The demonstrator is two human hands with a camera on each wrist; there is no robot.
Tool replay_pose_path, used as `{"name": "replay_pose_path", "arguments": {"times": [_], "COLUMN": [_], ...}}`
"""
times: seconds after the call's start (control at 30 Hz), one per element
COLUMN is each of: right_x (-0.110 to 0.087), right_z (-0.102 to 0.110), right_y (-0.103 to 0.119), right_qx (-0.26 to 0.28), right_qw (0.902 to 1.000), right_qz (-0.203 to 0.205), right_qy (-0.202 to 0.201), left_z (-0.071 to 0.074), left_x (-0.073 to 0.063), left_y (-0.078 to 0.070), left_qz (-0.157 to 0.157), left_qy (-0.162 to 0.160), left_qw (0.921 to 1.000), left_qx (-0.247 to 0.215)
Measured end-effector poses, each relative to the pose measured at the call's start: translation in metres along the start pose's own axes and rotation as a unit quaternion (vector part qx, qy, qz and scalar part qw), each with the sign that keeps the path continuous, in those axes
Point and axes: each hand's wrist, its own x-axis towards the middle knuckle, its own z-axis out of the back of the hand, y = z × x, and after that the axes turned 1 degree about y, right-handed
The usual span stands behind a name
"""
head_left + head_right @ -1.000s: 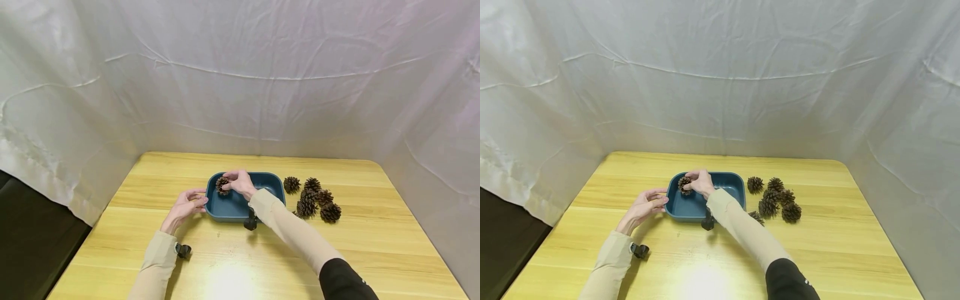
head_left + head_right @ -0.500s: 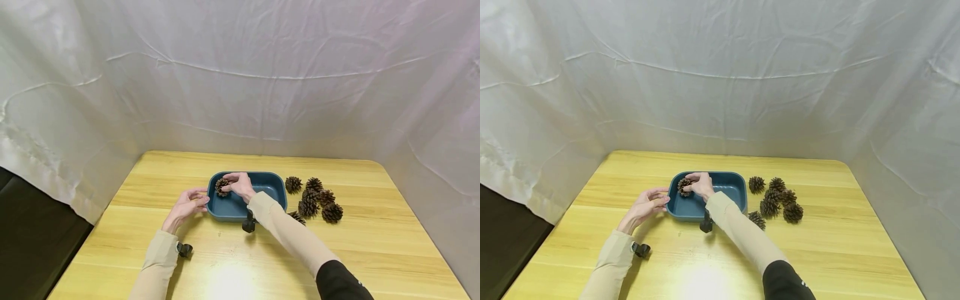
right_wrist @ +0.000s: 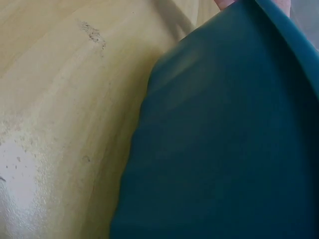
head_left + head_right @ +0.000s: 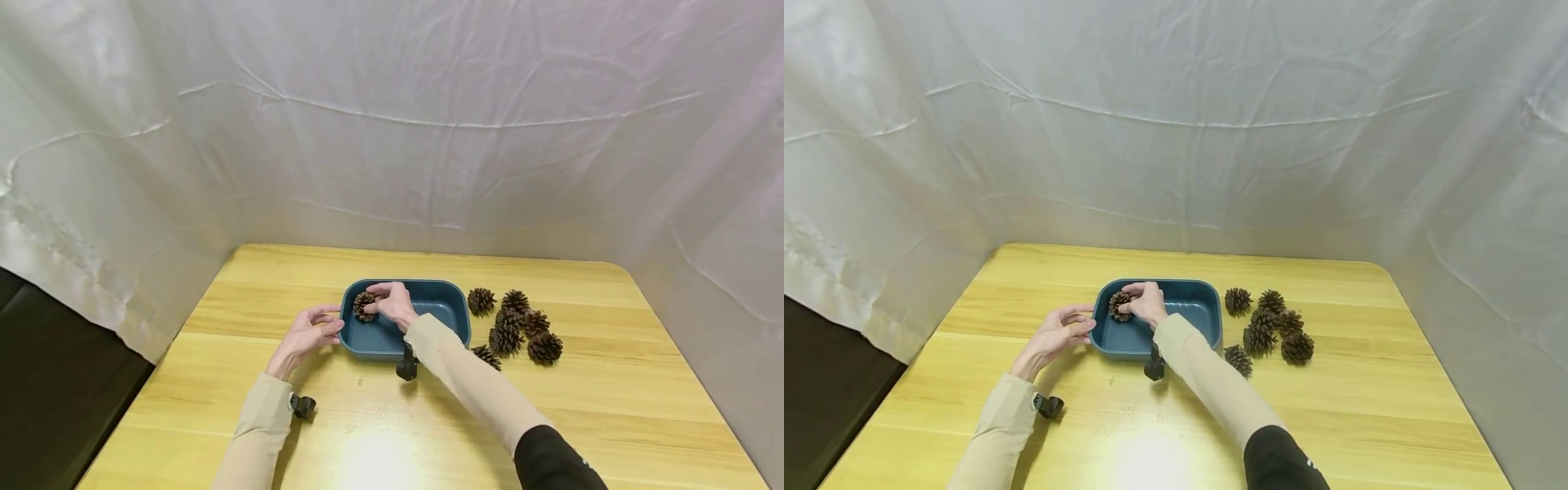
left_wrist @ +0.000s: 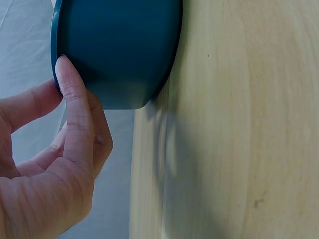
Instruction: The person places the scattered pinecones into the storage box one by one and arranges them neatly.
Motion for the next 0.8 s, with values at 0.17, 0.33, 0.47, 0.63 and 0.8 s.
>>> {"name": "replay_pose_path", "arguments": {"times": [0.17,0.33,0.47,0.63,0.8], "right_x": [0.0006,0.0002,-0.0004,-0.0003,0.0000], "right_z": [0.0005,0.0002,-0.0003,-0.0008,-0.0006], "right_y": [0.0008,0.0008,0.0006,0.0007,0.0009], "right_qx": [0.001,0.004,0.006,0.005,0.007], "right_qw": [1.0000,1.0000,1.0000,1.0000,1.0000], "right_qz": [-0.003,-0.005,-0.003,0.004,0.005], "right_qy": [0.003,0.006,0.005,0.000,-0.001], "left_z": [0.0005,-0.0001,-0.0004,-0.0002,-0.0001], "left_x": [-0.0002,0.0004,0.0010,0.0010,0.0007], "left_y": [-0.0004,0.0001,0.0005,0.0005,0.0001], "left_qz": [0.001,0.002,0.001,0.002,0.002], "left_qy": [0.001,0.001,0.002,0.001,0.001], "left_qw": [1.0000,1.0000,1.0000,1.0000,1.0000], "left_qx": [0.000,0.002,0.006,0.008,0.004]}}
